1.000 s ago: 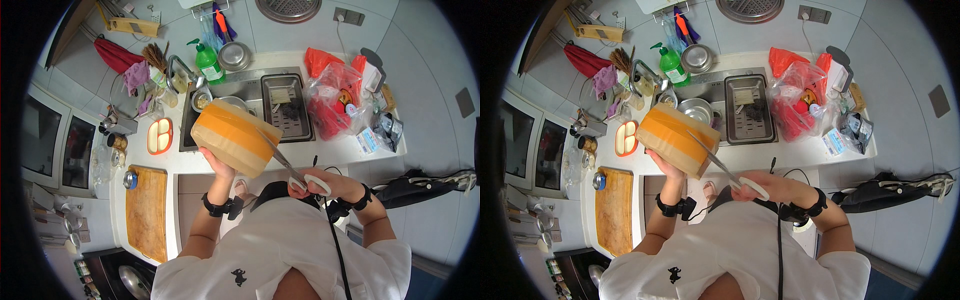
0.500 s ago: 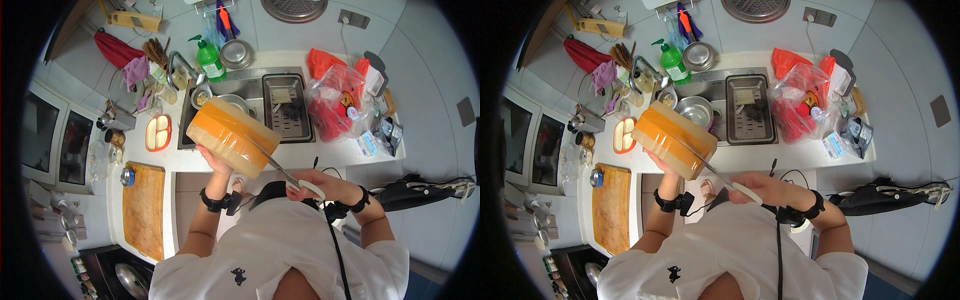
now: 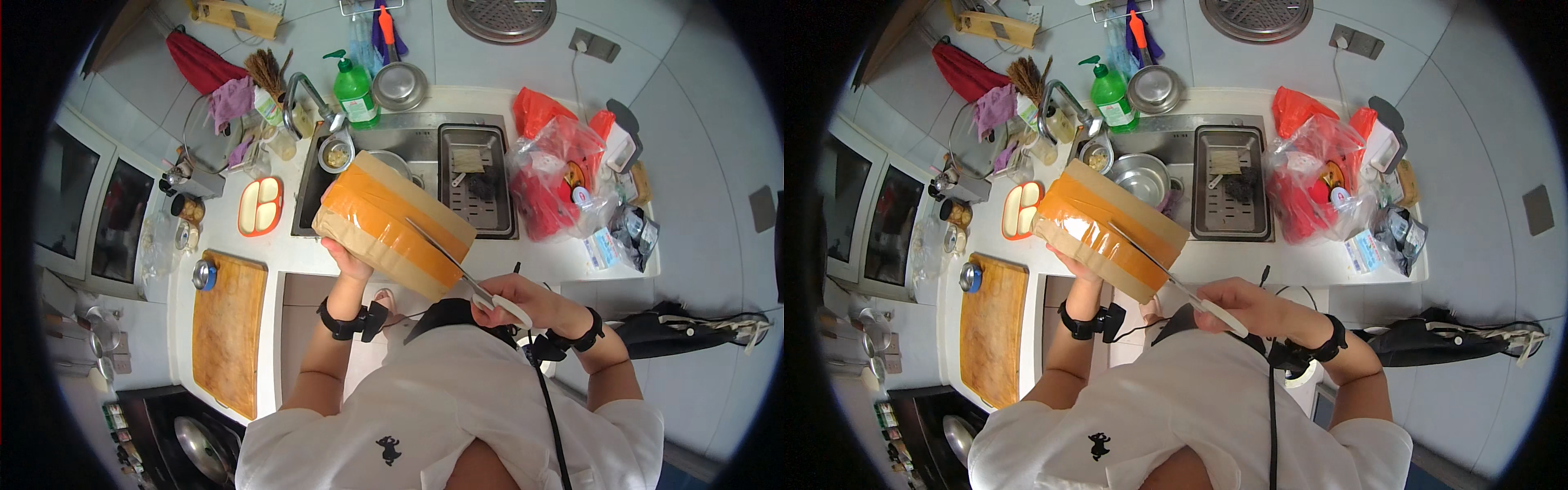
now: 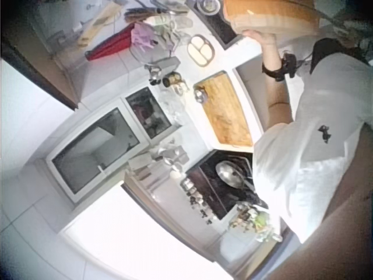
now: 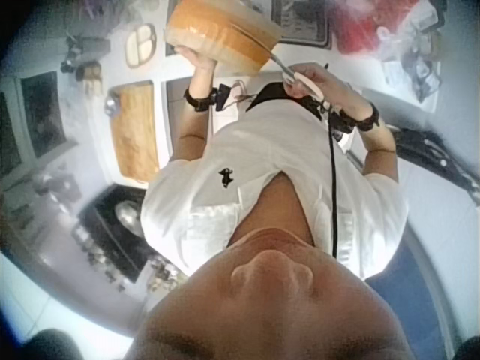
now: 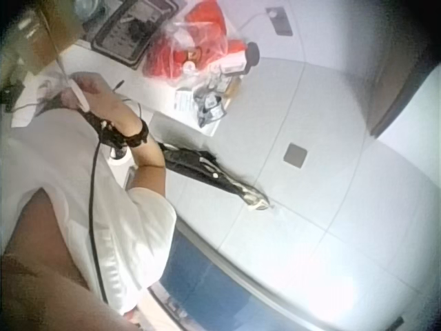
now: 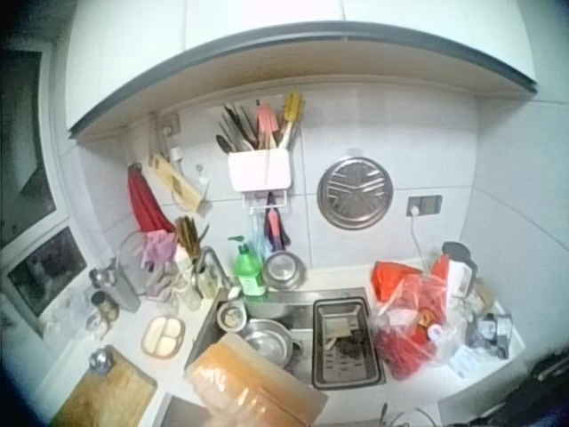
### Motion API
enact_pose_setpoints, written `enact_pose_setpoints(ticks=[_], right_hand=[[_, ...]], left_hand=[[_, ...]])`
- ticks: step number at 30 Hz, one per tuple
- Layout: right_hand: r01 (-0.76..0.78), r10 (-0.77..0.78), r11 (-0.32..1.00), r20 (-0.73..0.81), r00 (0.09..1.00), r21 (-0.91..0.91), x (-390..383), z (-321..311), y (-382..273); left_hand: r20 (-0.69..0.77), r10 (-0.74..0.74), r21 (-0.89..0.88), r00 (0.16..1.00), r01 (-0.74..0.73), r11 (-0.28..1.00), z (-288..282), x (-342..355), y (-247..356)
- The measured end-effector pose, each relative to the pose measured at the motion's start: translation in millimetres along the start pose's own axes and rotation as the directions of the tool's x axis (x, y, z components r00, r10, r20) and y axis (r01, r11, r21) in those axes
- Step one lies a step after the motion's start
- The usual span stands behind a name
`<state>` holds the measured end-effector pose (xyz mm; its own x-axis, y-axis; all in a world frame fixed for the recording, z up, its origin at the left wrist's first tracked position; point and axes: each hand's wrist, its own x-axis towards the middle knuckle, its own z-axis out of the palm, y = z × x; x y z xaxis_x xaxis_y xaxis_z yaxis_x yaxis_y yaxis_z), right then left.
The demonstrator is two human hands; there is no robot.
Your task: The person is installing a new water purifier filter on a kitchen faucet.
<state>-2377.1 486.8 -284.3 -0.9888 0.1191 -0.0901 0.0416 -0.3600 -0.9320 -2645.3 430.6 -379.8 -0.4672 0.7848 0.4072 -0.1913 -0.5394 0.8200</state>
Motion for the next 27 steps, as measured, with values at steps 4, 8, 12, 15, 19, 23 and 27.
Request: enact_pose_setpoints(ticks=[4, 8, 12, 15, 19, 23, 27], right_hand=[[0.075, -0.073, 0.993, 0.021, 0.997, -0.091, 5, -4, -4], [-0.067, 0.067, 0.998, 0.03, 0.997, -0.002, 7, -11, 1], [-0.009, 0.001, 0.991, 0.056, 0.998, 0.132, 6, -9, 6], [0.03, -0.035, 0.986, 0.031, 0.999, 0.162, 11, -4, 1], [-0.018, 0.024, 0.99, -0.037, 0.999, 0.141, 12, -2, 6], [-0.019, 0.024, 0.976, -0.018, 1.0, 0.217, 14, -1, 13], [0.061, -0.056, 0.962, -0.026, 0.998, 0.265, 15, 2, 5]], left_hand=[[-0.009, 0.038, 0.002, 0.999, -0.038, 0.999, 35, 11, 15], [0.012, 0.015, 0.073, 1.0, -0.016, 0.997, 38, 14, 24], [0.08, 0.049, 0.124, 0.996, -0.058, 0.991, 39, 17, 27], [0.156, 0.085, 0.198, 0.984, -0.115, 0.973, 39, 17, 26], [0.114, 0.133, 0.222, 0.985, -0.156, 0.963, 31, 16, 16], [0.123, 0.139, 0.18, 0.983, -0.16, 0.971, 30, 16, 14], [0.179, 0.085, 0.292, 0.98, -0.136, 0.947, 26, 18, 21]])
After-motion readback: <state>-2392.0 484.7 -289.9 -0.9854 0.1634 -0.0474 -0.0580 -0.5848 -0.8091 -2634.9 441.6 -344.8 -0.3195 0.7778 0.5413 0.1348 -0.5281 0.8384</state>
